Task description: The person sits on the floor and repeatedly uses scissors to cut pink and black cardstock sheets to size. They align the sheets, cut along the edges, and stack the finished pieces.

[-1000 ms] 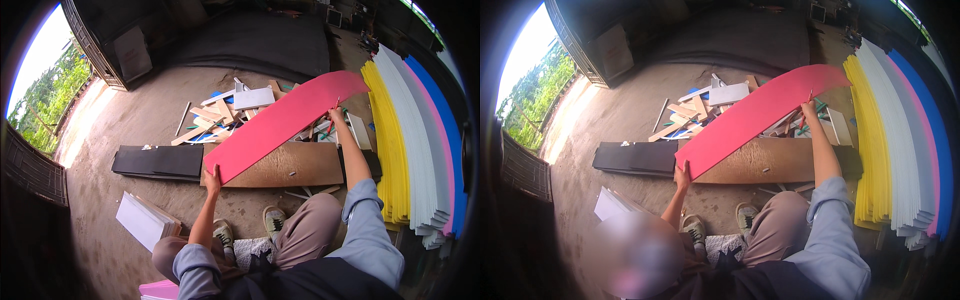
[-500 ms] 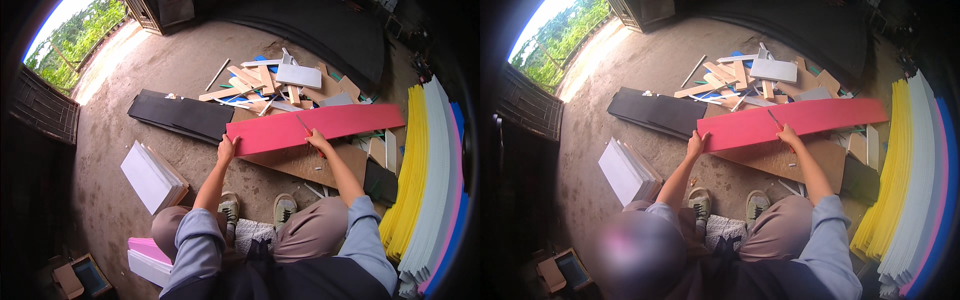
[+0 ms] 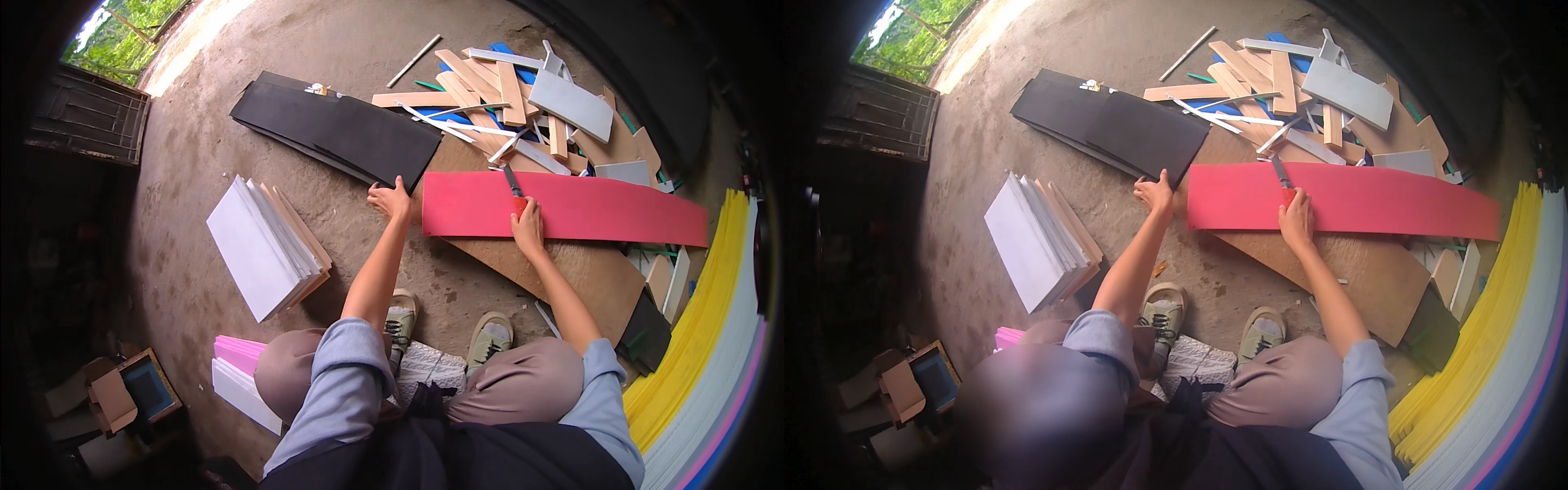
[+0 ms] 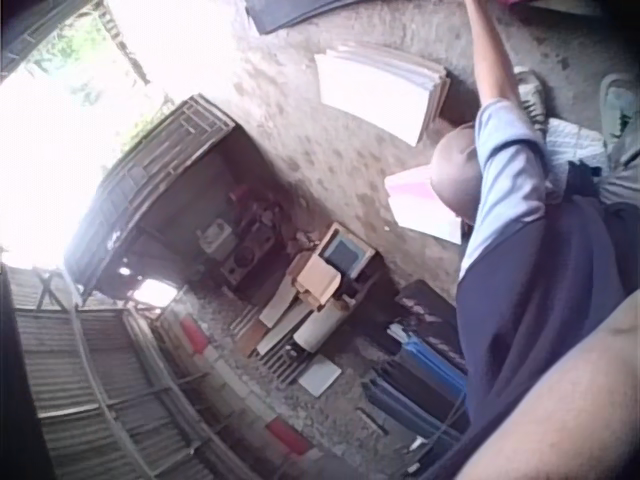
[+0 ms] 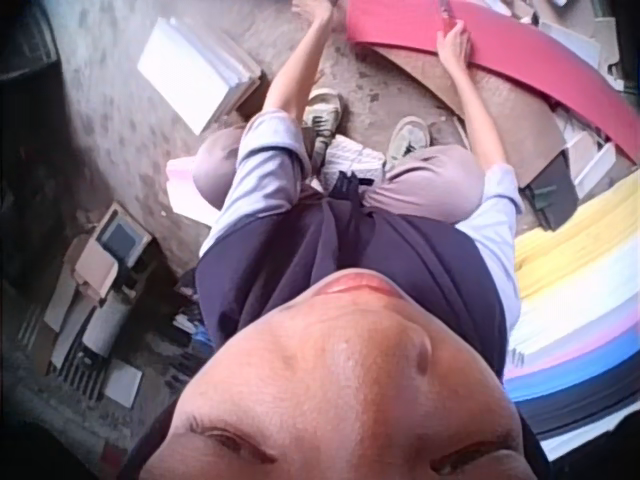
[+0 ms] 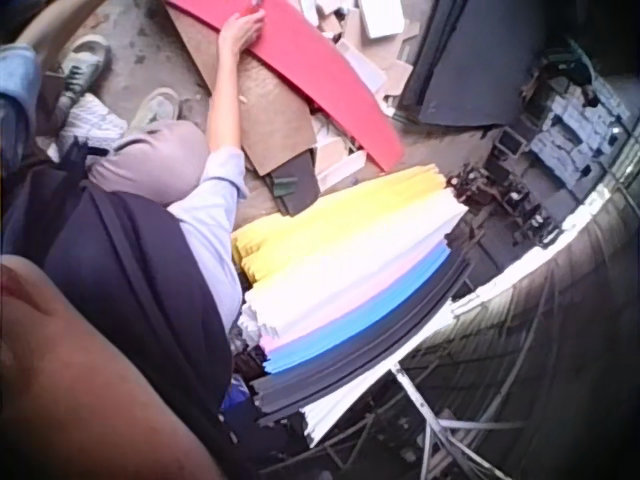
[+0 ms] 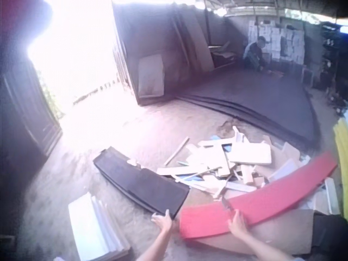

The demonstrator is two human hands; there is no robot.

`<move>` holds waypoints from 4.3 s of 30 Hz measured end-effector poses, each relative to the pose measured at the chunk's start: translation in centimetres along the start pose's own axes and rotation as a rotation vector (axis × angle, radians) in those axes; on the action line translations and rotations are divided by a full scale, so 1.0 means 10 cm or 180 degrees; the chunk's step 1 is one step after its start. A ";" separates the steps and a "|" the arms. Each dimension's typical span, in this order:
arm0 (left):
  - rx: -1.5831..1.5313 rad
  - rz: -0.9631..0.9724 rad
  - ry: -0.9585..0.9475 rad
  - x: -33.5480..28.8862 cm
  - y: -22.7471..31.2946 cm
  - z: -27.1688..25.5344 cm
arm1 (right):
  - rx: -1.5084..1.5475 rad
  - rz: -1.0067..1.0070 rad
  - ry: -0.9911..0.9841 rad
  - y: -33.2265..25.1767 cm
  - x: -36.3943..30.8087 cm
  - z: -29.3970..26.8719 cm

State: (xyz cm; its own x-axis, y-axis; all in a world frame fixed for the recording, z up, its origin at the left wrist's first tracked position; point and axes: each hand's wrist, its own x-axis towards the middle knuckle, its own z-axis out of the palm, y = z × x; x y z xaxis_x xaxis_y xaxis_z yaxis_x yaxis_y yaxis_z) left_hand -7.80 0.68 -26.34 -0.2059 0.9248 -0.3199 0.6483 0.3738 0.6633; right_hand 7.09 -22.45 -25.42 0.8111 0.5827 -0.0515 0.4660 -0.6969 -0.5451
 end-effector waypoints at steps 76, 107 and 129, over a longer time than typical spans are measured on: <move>-0.1727 0.0540 -0.2889 -0.49 -0.31 -0.29 | 0.1611 0.0770 -0.0226 0.69 -0.22 -0.72; 0.0262 0.2655 -0.2260 0.41 0.17 -0.34 | 0.2028 0.1100 -0.0030 0.72 -0.19 -0.54; -0.0427 0.2386 -0.2439 0.02 -0.48 -0.56 | 0.0699 0.0425 0.0073 0.27 0.00 -0.33</move>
State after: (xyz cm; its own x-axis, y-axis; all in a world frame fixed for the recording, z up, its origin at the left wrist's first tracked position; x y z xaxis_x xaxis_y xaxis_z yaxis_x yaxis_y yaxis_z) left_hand -15.03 -0.58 -25.82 0.7535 0.6484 -0.1089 0.3233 -0.2213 0.9201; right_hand 9.50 -25.71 -24.13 0.8692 0.4802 -0.1177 0.2683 -0.6582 -0.7035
